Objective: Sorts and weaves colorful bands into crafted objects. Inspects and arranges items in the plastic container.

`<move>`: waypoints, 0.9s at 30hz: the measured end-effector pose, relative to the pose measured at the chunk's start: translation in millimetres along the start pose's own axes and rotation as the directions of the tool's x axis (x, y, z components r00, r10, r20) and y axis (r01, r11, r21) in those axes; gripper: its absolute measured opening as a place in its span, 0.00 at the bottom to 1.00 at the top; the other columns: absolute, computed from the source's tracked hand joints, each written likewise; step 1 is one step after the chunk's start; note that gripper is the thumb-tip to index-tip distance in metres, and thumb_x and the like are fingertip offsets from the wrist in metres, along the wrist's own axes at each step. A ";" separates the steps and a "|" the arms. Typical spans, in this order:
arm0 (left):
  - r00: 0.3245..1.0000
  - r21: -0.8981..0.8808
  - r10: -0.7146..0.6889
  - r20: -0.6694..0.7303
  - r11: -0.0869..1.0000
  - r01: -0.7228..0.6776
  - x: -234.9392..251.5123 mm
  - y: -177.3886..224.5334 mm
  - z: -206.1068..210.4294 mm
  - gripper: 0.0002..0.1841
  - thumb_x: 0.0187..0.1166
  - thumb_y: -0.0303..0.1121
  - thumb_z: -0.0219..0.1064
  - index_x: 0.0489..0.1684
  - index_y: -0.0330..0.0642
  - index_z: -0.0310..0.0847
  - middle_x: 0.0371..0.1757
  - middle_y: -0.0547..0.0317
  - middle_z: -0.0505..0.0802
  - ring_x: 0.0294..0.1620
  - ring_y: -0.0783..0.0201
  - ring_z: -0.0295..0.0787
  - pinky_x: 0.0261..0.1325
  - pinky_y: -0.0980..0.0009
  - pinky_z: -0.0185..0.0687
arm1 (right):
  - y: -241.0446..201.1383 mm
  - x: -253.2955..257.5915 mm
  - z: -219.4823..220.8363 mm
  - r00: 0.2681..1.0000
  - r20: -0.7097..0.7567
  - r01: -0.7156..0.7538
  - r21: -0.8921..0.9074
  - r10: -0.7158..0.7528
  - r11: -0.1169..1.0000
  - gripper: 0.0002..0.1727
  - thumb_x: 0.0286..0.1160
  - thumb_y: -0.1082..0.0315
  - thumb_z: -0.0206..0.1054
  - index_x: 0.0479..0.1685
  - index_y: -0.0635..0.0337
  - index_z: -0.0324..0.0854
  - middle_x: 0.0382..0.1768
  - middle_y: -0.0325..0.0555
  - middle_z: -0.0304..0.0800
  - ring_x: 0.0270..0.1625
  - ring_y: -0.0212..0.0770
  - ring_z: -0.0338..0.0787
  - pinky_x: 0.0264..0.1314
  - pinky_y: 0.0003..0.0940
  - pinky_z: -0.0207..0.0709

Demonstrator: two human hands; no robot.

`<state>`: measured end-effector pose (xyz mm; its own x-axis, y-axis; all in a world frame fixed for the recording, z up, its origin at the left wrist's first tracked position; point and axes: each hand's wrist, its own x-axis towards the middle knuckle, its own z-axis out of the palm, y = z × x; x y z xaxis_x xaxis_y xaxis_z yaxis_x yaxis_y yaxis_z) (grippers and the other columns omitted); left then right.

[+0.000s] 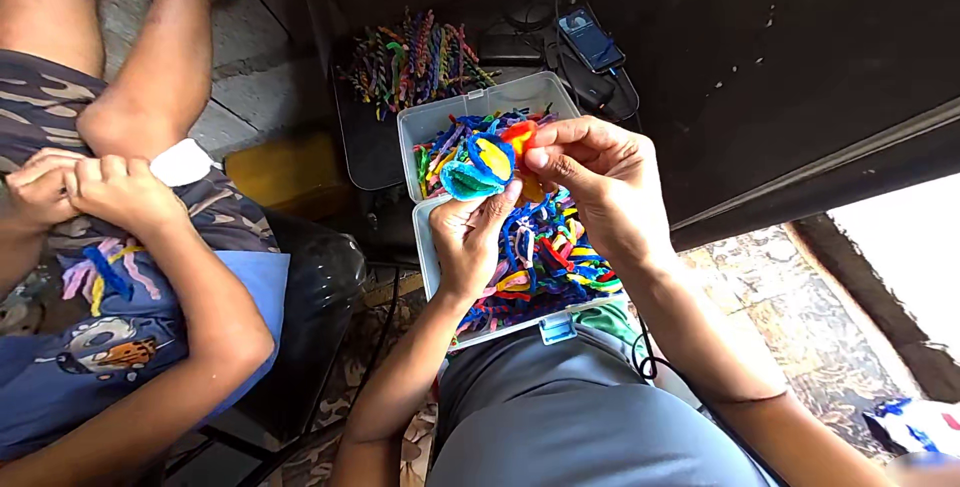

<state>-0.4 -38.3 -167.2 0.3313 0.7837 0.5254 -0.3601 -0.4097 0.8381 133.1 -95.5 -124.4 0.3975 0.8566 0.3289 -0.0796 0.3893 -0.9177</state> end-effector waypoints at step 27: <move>0.995 -0.105 -0.097 -0.034 0.990 0.093 0.0 -3.3 -1.6 0.07 0.82 0.26 0.68 0.42 0.49 0.93 0.46 0.74 0.96 0.49 0.79 0.92 0.56 0.76 0.89 | 4.0 2.6 2.8 0.994 0.109 -0.012 -0.019 0.014 1.000 0.11 0.70 0.82 0.69 0.48 0.60 0.82 0.40 0.33 0.88 0.42 0.24 0.88 0.47 0.20 0.86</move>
<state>-0.7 -36.1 -170.2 0.3347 0.8354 0.4359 -0.4176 -0.2832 0.8634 131.3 -90.7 -126.6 0.2944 0.8937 0.3386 -0.0665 0.3726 -0.9256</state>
